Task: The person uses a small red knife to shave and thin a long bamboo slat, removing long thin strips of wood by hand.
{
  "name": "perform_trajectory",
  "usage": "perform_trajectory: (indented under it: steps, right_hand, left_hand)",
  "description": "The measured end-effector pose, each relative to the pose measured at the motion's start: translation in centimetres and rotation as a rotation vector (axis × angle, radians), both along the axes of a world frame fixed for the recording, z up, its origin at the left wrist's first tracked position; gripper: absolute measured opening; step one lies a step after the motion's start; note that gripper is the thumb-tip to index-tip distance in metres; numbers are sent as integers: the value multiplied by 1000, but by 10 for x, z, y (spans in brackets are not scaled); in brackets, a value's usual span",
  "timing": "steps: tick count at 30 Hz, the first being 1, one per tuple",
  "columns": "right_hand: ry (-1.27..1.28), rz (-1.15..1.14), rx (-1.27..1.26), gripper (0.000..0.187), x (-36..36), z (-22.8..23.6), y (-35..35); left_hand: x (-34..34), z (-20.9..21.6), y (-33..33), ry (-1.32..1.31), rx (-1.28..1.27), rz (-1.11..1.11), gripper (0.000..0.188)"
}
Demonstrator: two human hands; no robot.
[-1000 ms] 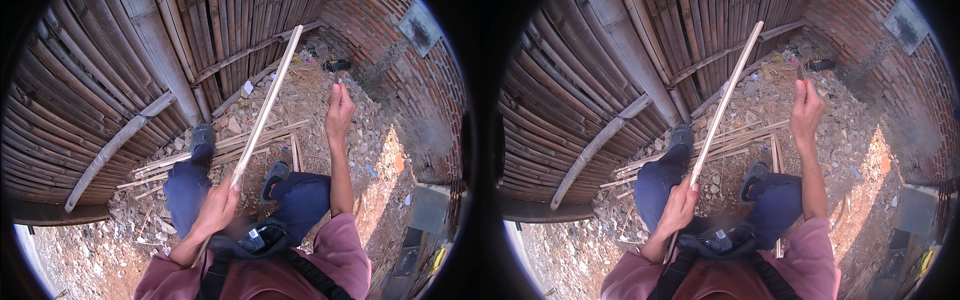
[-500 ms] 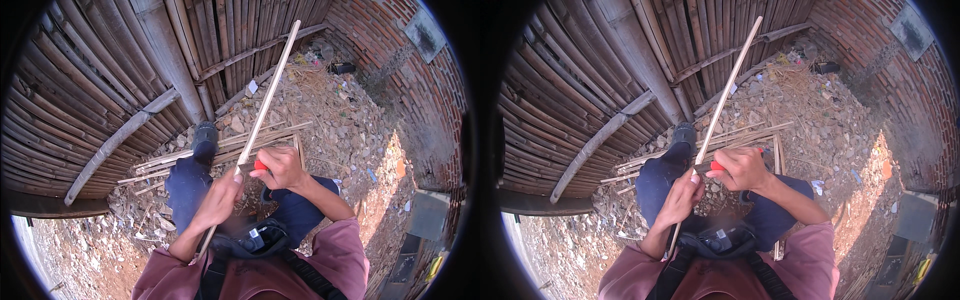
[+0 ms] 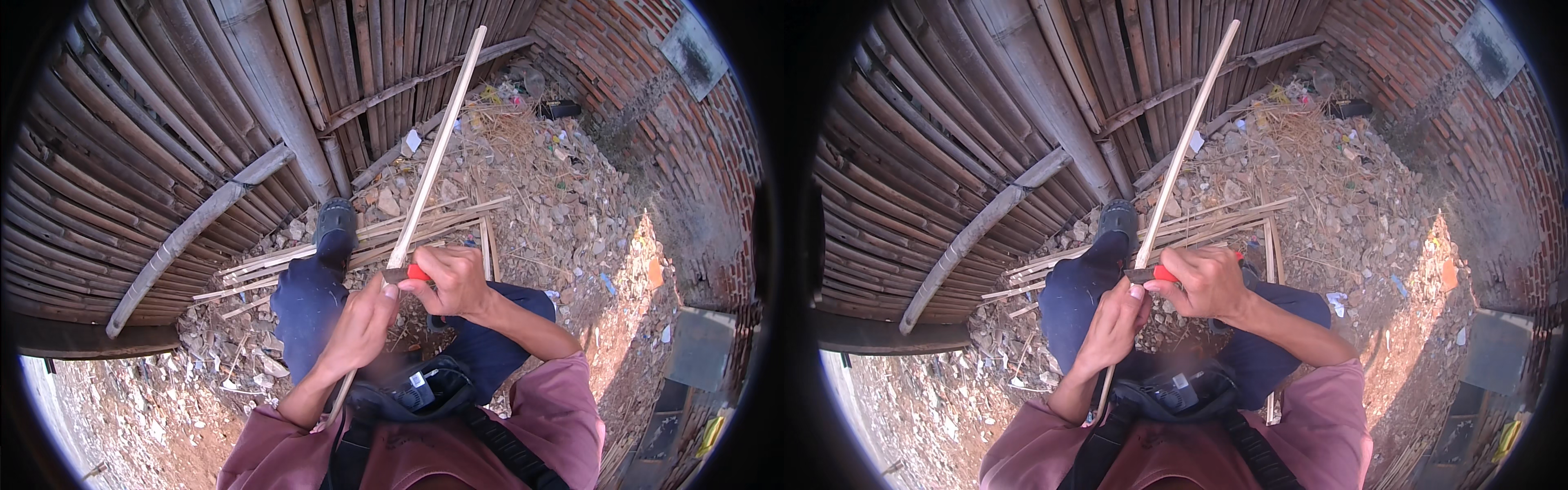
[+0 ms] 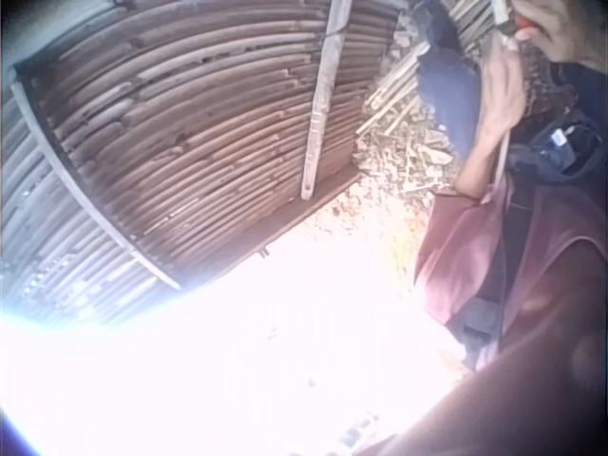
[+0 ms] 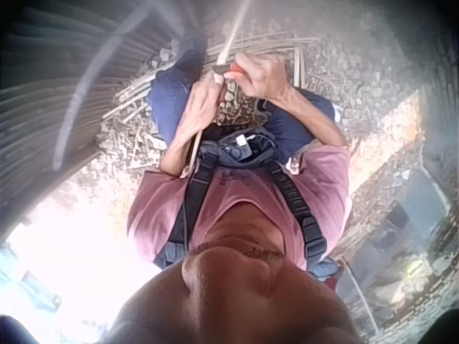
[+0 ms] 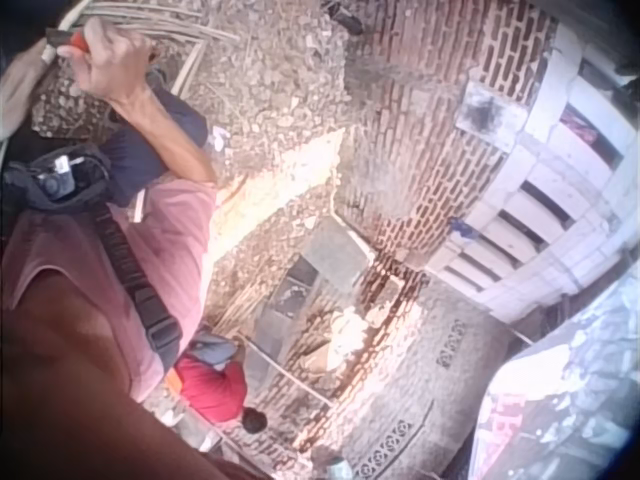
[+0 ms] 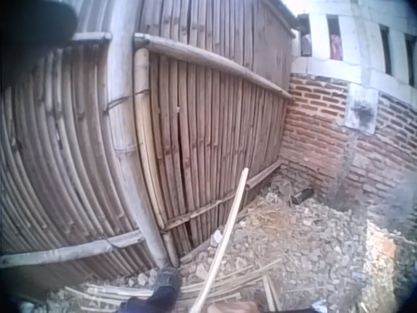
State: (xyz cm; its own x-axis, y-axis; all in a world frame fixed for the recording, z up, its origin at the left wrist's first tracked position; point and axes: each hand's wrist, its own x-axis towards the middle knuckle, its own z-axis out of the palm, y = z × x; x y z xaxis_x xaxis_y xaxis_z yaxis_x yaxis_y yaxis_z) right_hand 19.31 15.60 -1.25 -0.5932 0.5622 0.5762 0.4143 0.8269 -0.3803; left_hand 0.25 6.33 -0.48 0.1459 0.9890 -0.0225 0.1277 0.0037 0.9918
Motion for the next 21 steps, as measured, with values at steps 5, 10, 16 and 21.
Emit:
perform_trajectory:
  steps: [5, 10, 16, 21]
  right_hand:
    - [-118, -13, 151, 48, 8, 10, 6]
    - [-147, 12, 150, 50, 12, 15, 11]
    - [-36, 11, -78, 46, 4, 5, 4]
    - [36, 25, -231, 46, -1, 0, -3]
  left_hand:
    - [-3, -2, -1, 23, -17, -38, 28]
    - [0, 0, 0, 99, 45, 10, 23]
    - [4, 0, 2, 175, 104, 89, 17]
    - [4, -1, 2, 171, 102, 96, 17]
